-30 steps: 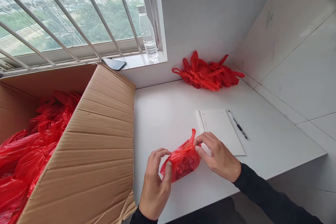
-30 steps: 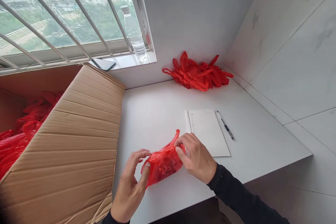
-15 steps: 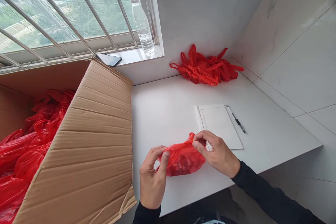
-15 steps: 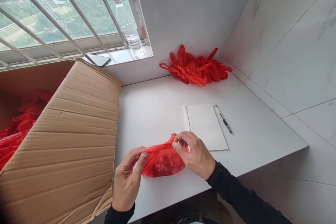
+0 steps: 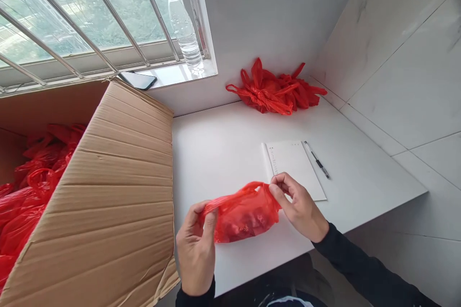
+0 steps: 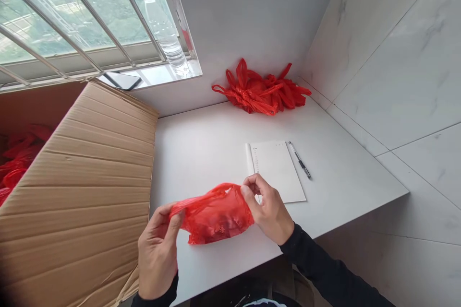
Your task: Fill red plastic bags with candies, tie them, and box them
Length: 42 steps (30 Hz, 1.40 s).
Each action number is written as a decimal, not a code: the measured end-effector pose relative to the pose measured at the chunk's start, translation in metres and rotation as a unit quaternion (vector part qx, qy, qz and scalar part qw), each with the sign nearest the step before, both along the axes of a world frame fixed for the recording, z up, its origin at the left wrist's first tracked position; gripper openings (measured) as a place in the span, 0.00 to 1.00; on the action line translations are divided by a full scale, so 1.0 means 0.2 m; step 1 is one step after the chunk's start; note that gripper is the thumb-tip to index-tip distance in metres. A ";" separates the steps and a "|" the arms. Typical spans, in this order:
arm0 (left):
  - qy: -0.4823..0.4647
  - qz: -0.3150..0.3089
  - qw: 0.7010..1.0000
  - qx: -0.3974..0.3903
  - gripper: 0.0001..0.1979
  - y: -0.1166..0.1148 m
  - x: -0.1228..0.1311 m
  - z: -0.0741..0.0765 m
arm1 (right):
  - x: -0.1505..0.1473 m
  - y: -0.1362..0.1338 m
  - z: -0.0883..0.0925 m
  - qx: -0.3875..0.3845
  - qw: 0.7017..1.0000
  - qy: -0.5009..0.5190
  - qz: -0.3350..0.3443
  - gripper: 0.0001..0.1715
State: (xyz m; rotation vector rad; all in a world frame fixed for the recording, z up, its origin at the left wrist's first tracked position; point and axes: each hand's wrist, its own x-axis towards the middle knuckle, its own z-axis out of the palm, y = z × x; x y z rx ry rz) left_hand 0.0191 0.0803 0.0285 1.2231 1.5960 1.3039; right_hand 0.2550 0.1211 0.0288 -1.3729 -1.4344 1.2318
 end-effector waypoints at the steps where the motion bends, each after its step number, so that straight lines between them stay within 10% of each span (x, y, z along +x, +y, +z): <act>1: -0.016 0.016 1.000 0.001 0.09 0.00 -0.01 -0.01 | 0.02 0.00 -0.01 -0.011 1.000 0.018 -0.015 0.16; 10: -0.034 0.012 0.999 -0.024 0.13 0.02 0.04 0.12 | -0.02 0.00 0.06 0.002 0.999 0.013 0.047 0.14; 18: -0.083 0.106 0.989 -0.060 0.19 -0.08 -0.01 0.20 | 0.04 -0.03 0.10 0.053 0.998 0.032 -0.006 0.06; 23: -0.041 0.096 0.993 -0.055 0.20 -0.08 0.04 0.25 | -0.01 -0.14 0.17 0.211 0.966 -0.033 -0.144 0.20; 29: -0.027 0.036 0.999 -0.008 0.15 -0.03 0.09 0.28 | -0.15 -0.12 0.25 0.366 0.904 -0.187 0.121 0.18; 35: -0.018 0.092 0.996 -0.008 0.15 -0.02 0.08 0.27 | -0.19 -0.04 0.15 0.370 0.849 -0.341 0.163 0.15; 42: -0.040 0.098 0.994 -0.016 0.17 -0.01 0.08 0.25 | -0.17 -0.08 0.17 0.328 0.852 -0.364 0.186 0.09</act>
